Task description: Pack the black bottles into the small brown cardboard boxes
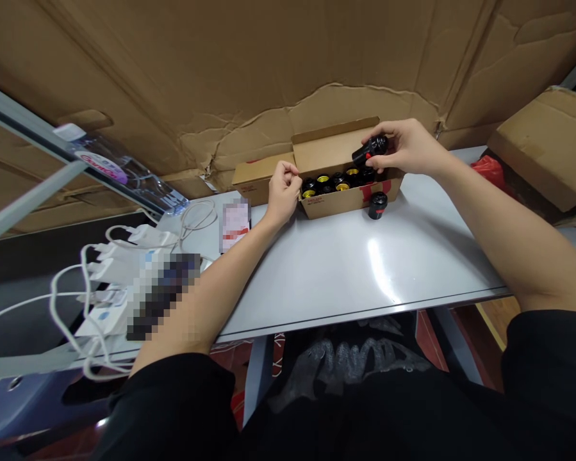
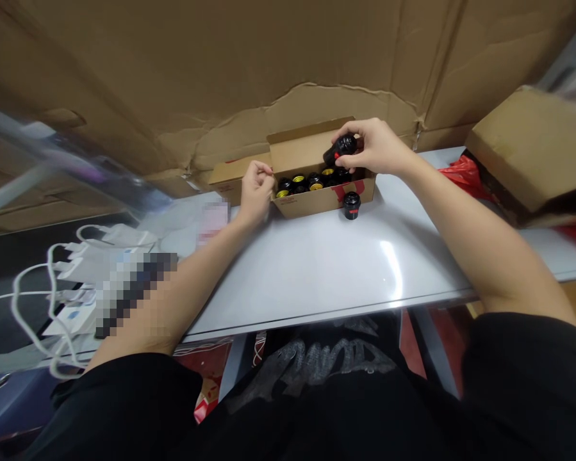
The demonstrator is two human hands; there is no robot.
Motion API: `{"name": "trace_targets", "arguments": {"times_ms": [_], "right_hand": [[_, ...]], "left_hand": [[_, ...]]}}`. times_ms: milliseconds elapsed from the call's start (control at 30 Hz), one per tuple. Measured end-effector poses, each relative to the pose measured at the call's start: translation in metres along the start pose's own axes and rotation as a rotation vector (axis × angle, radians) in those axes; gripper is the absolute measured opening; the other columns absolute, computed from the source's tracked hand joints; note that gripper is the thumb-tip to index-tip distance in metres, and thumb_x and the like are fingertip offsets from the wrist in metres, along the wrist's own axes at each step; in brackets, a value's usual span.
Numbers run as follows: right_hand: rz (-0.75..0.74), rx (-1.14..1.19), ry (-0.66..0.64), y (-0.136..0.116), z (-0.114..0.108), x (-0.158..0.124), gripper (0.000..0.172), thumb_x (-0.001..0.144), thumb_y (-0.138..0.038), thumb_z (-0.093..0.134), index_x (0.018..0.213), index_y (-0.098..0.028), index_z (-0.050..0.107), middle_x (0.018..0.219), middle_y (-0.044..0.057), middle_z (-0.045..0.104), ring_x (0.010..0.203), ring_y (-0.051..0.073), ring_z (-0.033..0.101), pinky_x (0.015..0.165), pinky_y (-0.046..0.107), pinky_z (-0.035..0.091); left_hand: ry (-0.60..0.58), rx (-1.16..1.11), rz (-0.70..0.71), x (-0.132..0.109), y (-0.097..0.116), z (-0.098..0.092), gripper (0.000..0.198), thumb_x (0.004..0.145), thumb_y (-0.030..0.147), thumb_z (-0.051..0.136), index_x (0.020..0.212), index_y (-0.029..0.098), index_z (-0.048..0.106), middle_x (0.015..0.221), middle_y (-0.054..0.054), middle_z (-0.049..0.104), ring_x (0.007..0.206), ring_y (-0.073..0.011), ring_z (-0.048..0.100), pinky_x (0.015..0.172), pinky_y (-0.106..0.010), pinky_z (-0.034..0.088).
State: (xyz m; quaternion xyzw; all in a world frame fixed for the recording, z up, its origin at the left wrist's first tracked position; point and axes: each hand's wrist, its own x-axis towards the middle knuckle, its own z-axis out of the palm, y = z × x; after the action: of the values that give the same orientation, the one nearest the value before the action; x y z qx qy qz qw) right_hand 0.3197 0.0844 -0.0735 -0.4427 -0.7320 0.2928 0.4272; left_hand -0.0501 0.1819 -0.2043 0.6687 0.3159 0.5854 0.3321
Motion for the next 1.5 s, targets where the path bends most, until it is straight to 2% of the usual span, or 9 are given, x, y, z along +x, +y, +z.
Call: {"name": "trace_targets", "arguments": {"times_ms": [200, 367, 500, 667, 900, 1067, 1167, 1367, 1500], "right_hand": [[-0.013, 0.028, 0.030, -0.006, 0.000, -0.003, 0.058, 0.071, -0.055, 0.121, 0.119, -0.037, 0.092, 0.098, 0.003, 0.087, 0.086, 0.038, 0.084, 0.091, 0.066, 0.077], [-0.024, -0.017, 0.044, -0.007, 0.000, -0.005, 0.055, 0.077, -0.060, 0.119, 0.116, -0.035, 0.089, 0.100, 0.004, 0.086, 0.091, 0.038, 0.083, 0.092, 0.066, 0.073], [-0.026, -0.015, 0.014, -0.003, 0.001, -0.003, 0.056, 0.077, -0.056, 0.118, 0.119, -0.034, 0.090, 0.105, 0.005, 0.087, 0.096, 0.038, 0.084, 0.091, 0.061, 0.074], [-0.041, -0.030, 0.003, 0.006, 0.005, 0.004, 0.056, 0.063, -0.045, 0.115, 0.111, -0.036, 0.088, 0.113, 0.004, 0.089, 0.104, 0.041, 0.083, 0.090, 0.061, 0.076], [-0.038, -0.035, 0.011, 0.003, 0.007, 0.000, 0.049, 0.066, -0.039, 0.113, 0.107, -0.039, 0.086, 0.106, 0.003, 0.087, 0.102, 0.040, 0.082, 0.094, 0.062, 0.077], [-0.053, -0.030, -0.023, -0.004, 0.005, -0.002, 0.059, 0.067, -0.044, 0.114, 0.120, -0.039, 0.091, 0.111, 0.003, 0.087, 0.107, 0.040, 0.084, 0.100, 0.062, 0.078], [-0.050, 0.020, -0.047, -0.007, 0.004, -0.003, 0.057, 0.066, -0.050, 0.116, 0.116, -0.036, 0.091, 0.111, 0.004, 0.089, 0.107, 0.040, 0.084, 0.100, 0.063, 0.077], [-0.042, 0.050, -0.020, -0.015, 0.004, -0.006, 0.057, 0.067, -0.056, 0.118, 0.114, -0.039, 0.090, 0.113, 0.003, 0.089, 0.108, 0.039, 0.084, 0.098, 0.060, 0.078], [-0.061, 0.037, -0.019, -0.017, 0.007, -0.006, 0.053, 0.070, -0.059, 0.115, 0.109, -0.037, 0.086, 0.107, 0.005, 0.085, 0.107, 0.041, 0.083, 0.097, 0.064, 0.076]], "left_hand": [[-0.017, 0.006, -0.029, -0.001, 0.006, 0.000, 0.041, 0.097, 0.044, 0.087, 0.110, 0.032, 0.050, 0.066, 0.014, 0.037, 0.052, -0.0107, 0.031, 0.059, -0.033, 0.022], [-0.030, -0.005, -0.039, -0.002, 0.007, 0.000, 0.049, 0.100, 0.056, 0.089, 0.117, 0.033, 0.048, 0.064, 0.016, 0.037, 0.052, -0.0111, 0.032, 0.059, -0.033, 0.023], [-0.036, -0.014, -0.017, -0.002, 0.006, 0.000, 0.049, 0.100, 0.059, 0.086, 0.116, 0.033, 0.048, 0.064, 0.016, 0.037, 0.051, -0.0115, 0.033, 0.058, -0.034, 0.024], [-0.031, -0.018, -0.012, -0.001, 0.004, -0.001, 0.045, 0.100, 0.055, 0.085, 0.116, 0.033, 0.050, 0.063, 0.015, 0.035, 0.051, -0.0119, 0.033, 0.057, -0.034, 0.025], [-0.015, 0.002, 0.016, -0.001, 0.000, -0.002, 0.037, 0.101, 0.046, 0.084, 0.117, 0.032, 0.054, 0.067, 0.014, 0.040, 0.053, -0.0116, 0.037, 0.061, -0.033, 0.029], [-0.030, -0.019, 0.004, -0.001, 0.001, -0.001, 0.038, 0.101, 0.045, 0.086, 0.117, 0.032, 0.053, 0.064, 0.015, 0.039, 0.053, -0.0124, 0.039, 0.062, -0.033, 0.029], [-0.020, -0.016, 0.000, -0.001, 0.001, -0.001, 0.035, 0.099, 0.039, 0.083, 0.117, 0.032, 0.054, 0.063, 0.015, 0.041, 0.054, -0.0130, 0.039, 0.063, -0.033, 0.030], [-0.016, 0.004, -0.016, -0.001, 0.004, -0.001, 0.030, 0.099, 0.031, 0.081, 0.116, 0.032, 0.057, 0.064, 0.016, 0.041, 0.056, -0.0133, 0.043, 0.067, -0.032, 0.036], [-0.016, 0.004, -0.053, -0.001, 0.010, 0.001, 0.031, 0.098, 0.027, 0.082, 0.114, 0.032, 0.056, 0.063, 0.016, 0.042, 0.054, -0.0130, 0.041, 0.066, -0.031, 0.034]]}}
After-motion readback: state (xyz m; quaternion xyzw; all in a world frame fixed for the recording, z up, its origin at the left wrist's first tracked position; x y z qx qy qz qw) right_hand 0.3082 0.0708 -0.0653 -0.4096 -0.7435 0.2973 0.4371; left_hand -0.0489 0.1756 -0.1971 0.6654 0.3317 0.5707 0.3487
